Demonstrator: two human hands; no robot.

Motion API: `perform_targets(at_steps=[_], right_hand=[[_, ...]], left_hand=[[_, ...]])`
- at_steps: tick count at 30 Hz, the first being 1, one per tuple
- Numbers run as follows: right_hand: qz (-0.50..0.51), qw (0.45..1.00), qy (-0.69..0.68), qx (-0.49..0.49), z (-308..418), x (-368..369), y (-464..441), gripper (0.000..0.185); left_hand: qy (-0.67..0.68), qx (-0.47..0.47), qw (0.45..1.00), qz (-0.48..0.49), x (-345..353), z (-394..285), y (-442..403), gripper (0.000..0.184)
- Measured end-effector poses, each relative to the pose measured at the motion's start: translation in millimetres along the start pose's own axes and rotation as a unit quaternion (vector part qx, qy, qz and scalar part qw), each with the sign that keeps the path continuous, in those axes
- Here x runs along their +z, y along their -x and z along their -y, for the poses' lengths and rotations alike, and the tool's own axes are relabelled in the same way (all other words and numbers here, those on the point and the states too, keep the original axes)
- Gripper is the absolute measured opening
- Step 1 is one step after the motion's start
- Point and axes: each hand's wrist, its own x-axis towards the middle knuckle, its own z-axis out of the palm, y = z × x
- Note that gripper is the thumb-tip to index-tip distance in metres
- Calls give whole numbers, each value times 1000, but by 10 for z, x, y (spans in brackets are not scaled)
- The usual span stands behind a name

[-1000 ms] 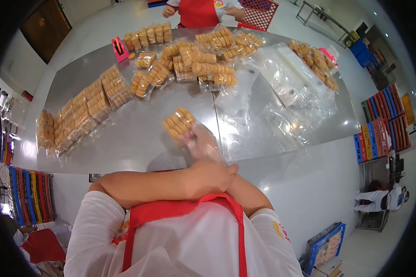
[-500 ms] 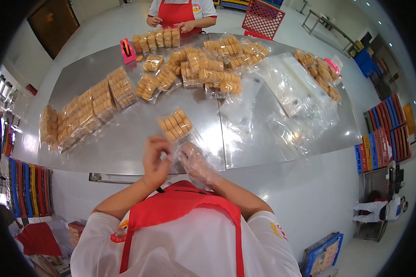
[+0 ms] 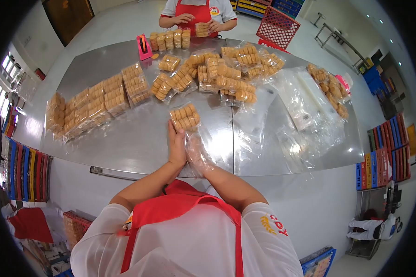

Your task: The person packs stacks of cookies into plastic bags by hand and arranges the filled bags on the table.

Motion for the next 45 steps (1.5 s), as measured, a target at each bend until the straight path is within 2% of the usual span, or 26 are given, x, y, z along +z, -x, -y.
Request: perform_targets(at_steps=[2,5,6,7,9,10,11,13,14,15,16,17,18,19,20,22,24,26,28,30,32,35,38,41,44,45], right_hand=[[-12,999,-1,-36,-20,46,-22,33],[-36,993,-10,-108,-62,114,-160,34],[-46,990,-22,-133,-82,118,-226,35],[27,996,66,-58,-68,37,-264,36],[25,986,-149,67,-178,92,-455,35],[26,958,-256,127,-153,114,-529,35],[26,958,-278,59,-145,100,-548,34],[51,972,-225,43,-238,37,-604,33],[68,995,-76,-16,-289,-12,-540,32],[68,992,73,-79,-321,-63,-473,31],[78,953,235,-172,-352,-226,-200,29],[57,883,382,-268,-365,-391,77,27],[47,837,420,-347,-329,-565,379,24],[165,923,347,-10,-72,-716,576,20],[55,958,268,-85,-14,-864,908,18],[-67,962,252,-80,-254,-1176,1390,12],[-141,939,315,-9,-176,-1489,1424,17],[-211,880,402,-140,146,-1643,1060,26],[-223,835,466,-189,387,-1736,488,33],[-242,804,515,-173,429,-1732,-40,40],[-195,798,570,1,499,-1691,-445,42],[-150,774,612,64,234,-1723,-797,37],[-165,772,613,35,141,-1769,-816,29],[-196,763,614,-37,-25,-1864,-811,20],[-235,746,616,-96,-82,-1977,-895,15],[-243,744,614,-102,46,-1999,-866,14]], left_hand=[[-24,1,1000,-4,17,113,-27,73],[23,64,998,5,5,286,-122,66],[52,56,997,19,5,256,-154,67],[81,48,995,34,4,186,-189,69],[110,49,991,62,9,152,-361,71],[109,49,991,62,53,110,-453,67],[106,46,992,60,87,79,-521,63],[107,28,993,49,66,63,-527,59],[111,13,993,40,26,52,-498,59],[116,-1,993,31,-25,47,-460,58],[122,-13,992,21,-79,45,-425,58],[131,-23,991,10,-128,43,-400,58],[139,-35,990,-1,-198,56,-369,57],[136,-62,989,2,-355,124,-307,54],[132,-89,987,6,-547,211,-224,51],[162,-72,983,55,-875,289,-5,40],[183,-80,977,74,-1044,264,102,33],[182,-86,976,80,-1024,211,143,27],[162,-77,982,65,-914,141,115,22],[135,-72,986,59,-902,200,101,18],[129,-60,988,52,-919,242,94,15],[142,-41,988,53,-937,252,97,13],[128,-43,989,65,-977,252,137,13],[91,-27,992,83,-967,167,210,11],[110,-40,989,92,-974,188,208,12],[64,-13,992,104,-969,170,199,14]])
